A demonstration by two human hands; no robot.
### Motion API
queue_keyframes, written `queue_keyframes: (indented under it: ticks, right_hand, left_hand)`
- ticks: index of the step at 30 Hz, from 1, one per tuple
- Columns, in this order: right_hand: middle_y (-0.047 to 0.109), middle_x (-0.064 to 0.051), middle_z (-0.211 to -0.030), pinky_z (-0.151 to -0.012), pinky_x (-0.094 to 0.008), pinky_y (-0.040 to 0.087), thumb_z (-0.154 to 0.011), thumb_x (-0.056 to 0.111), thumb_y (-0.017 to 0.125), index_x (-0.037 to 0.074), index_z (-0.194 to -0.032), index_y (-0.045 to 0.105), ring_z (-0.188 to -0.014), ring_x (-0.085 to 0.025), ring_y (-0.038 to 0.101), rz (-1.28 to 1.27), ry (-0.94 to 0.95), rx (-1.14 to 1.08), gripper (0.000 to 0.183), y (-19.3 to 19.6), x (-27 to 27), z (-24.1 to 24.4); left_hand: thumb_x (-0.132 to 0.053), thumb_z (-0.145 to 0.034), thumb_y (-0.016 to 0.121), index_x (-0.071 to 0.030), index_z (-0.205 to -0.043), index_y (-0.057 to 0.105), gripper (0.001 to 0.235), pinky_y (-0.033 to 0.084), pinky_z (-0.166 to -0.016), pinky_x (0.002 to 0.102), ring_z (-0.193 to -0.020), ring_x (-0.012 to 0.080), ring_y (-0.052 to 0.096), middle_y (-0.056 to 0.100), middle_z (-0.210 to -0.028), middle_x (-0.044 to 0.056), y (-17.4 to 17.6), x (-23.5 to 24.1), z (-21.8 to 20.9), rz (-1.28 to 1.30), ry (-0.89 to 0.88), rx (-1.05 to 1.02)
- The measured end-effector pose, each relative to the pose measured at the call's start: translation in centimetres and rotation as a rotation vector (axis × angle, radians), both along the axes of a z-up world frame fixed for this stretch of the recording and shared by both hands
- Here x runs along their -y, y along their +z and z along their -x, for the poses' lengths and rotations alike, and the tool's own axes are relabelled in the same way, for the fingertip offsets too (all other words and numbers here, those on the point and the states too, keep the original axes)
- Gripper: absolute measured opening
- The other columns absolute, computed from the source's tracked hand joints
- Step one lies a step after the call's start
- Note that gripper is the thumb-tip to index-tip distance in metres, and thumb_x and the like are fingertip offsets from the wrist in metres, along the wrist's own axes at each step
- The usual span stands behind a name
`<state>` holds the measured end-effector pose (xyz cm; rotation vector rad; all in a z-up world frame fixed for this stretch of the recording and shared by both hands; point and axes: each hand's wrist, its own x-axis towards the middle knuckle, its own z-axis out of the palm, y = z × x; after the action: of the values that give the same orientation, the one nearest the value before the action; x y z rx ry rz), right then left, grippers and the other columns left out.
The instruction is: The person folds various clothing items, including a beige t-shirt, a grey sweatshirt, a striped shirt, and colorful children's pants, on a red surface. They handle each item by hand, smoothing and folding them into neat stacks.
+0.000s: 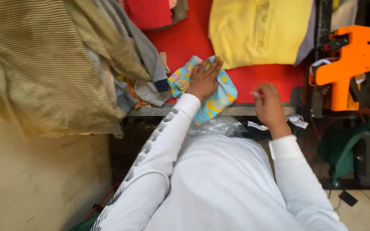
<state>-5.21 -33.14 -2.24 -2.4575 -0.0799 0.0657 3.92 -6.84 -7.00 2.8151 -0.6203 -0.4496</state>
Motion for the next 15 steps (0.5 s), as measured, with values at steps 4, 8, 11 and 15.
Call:
queue_keyframes:
  ticks: [4, 8, 11, 15]
  right_hand:
    - [0.062, -0.019, -0.110, -0.092, -0.053, 0.053, -0.105, 0.019, 0.062, 0.003, -0.114, 0.066, -0.105, -0.044, 0.064, 0.157, -0.257, -0.255, 0.019, -3.8, 6.0, 5.8]
    - [0.059, -0.016, -0.104, -0.086, -0.049, 0.055, -0.100, 0.014, 0.066, 0.002, -0.107, 0.067, -0.098, -0.043, 0.067, 0.318, -0.309, -0.201, 0.013, -7.0, 8.2, 8.0]
    - [0.056, -0.019, -0.111, -0.086, -0.051, 0.056, -0.095, 0.005, 0.069, 0.001, -0.123, 0.060, -0.098, -0.045, 0.067, 0.378, -0.331, -0.140, 0.029, -3.8, 5.9, 6.7]
    - [0.060, -0.022, -0.106, -0.086, -0.053, 0.055, -0.091, 0.002, 0.073, -0.003, -0.136, 0.058, -0.100, -0.046, 0.066, 0.361, -0.302, -0.021, 0.048, -2.2, 2.8, 5.6]
  left_hand:
    - [-0.022, -0.088, 0.061, -0.018, -0.159, 0.040, 0.074, 0.029, -0.123, 0.052, -0.152, 0.0359, 0.030, 0.039, -0.164, 0.002, -2.0, -2.1, 1.2, 0.221, -0.007, 0.229]
    - [-0.016, -0.087, 0.068, -0.004, -0.152, 0.044, 0.071, 0.035, -0.114, 0.056, -0.142, 0.0441, 0.041, 0.047, -0.154, 0.018, -0.4, -6.0, 4.4, 0.228, 0.274, 0.406]
    - [-0.025, -0.088, 0.074, -0.005, -0.155, 0.038, 0.079, 0.041, -0.110, 0.056, -0.138, 0.0406, 0.044, 0.049, -0.147, 0.017, -1.9, -8.6, 5.3, 0.166, 0.436, 0.253]
    - [-0.038, -0.090, 0.071, -0.025, -0.119, 0.066, 0.032, 0.042, -0.099, 0.049, -0.107, 0.0225, 0.057, 0.059, -0.103, -0.005, -4.4, -10.4, 5.0, 0.120, 0.425, 0.255]
